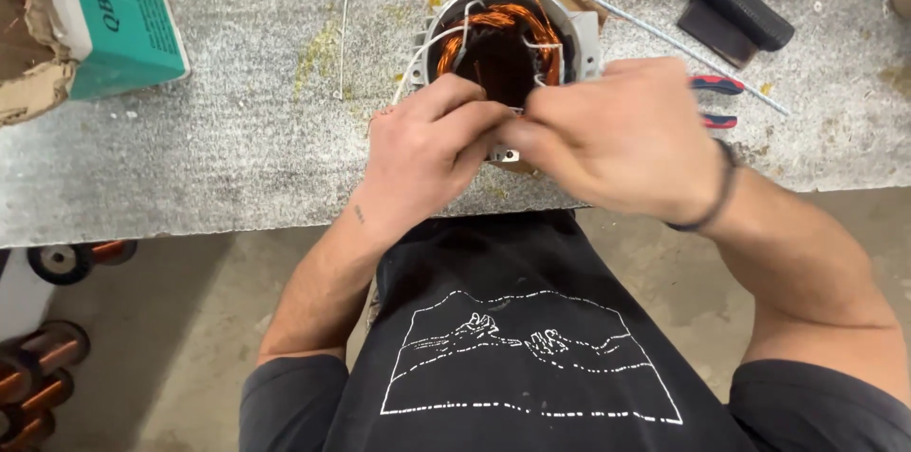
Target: The person winds copper wire around a motor stator, carefully tucking the wire into slots and securing it with white ties. They use pliers to cut the wire and a hammer to tap the stator, ensuring the windings are properly seated.
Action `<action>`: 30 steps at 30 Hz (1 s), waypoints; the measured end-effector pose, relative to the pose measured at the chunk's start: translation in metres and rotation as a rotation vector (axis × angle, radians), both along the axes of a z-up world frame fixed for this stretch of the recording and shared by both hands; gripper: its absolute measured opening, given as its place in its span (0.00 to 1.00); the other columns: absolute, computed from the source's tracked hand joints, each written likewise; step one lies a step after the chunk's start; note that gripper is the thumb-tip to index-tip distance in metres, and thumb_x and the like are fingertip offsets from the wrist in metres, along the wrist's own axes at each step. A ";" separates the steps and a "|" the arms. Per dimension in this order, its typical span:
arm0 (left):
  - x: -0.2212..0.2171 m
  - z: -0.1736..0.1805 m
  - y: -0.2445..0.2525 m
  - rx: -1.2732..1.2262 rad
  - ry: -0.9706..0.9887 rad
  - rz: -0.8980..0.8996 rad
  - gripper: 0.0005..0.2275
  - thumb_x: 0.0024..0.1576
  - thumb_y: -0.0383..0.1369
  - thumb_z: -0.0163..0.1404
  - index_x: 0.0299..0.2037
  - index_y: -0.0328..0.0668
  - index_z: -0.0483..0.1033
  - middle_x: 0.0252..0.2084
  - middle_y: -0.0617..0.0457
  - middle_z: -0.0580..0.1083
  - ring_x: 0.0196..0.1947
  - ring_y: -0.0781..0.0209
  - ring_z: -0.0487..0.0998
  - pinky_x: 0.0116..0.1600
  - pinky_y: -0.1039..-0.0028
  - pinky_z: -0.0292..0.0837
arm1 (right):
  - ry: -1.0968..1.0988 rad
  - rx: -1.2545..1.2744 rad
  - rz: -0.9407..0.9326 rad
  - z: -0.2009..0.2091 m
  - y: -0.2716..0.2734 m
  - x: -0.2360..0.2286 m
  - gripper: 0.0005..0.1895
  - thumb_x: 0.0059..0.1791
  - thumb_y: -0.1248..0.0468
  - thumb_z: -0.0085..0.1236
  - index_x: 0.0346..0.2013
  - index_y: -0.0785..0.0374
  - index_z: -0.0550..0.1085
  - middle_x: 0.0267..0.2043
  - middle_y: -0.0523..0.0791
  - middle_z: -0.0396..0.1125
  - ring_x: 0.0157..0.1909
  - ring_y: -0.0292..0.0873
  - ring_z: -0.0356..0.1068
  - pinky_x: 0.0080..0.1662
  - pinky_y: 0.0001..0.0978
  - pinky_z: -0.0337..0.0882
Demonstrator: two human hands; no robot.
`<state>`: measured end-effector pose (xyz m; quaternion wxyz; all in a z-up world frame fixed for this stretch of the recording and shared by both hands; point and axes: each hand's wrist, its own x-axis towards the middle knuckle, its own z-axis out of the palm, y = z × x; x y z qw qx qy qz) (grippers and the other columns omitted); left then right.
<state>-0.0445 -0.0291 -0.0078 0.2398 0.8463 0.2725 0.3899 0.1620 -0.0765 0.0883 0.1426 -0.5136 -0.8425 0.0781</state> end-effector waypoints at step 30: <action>-0.004 -0.006 0.013 -0.035 -0.052 -0.067 0.05 0.59 0.33 0.61 0.44 0.52 0.82 0.48 0.59 0.75 0.40 0.62 0.80 0.41 0.75 0.76 | 0.230 0.021 -0.420 -0.022 0.009 0.066 0.06 0.58 0.67 0.65 0.38 0.68 0.79 0.21 0.47 0.65 0.23 0.38 0.60 0.28 0.33 0.57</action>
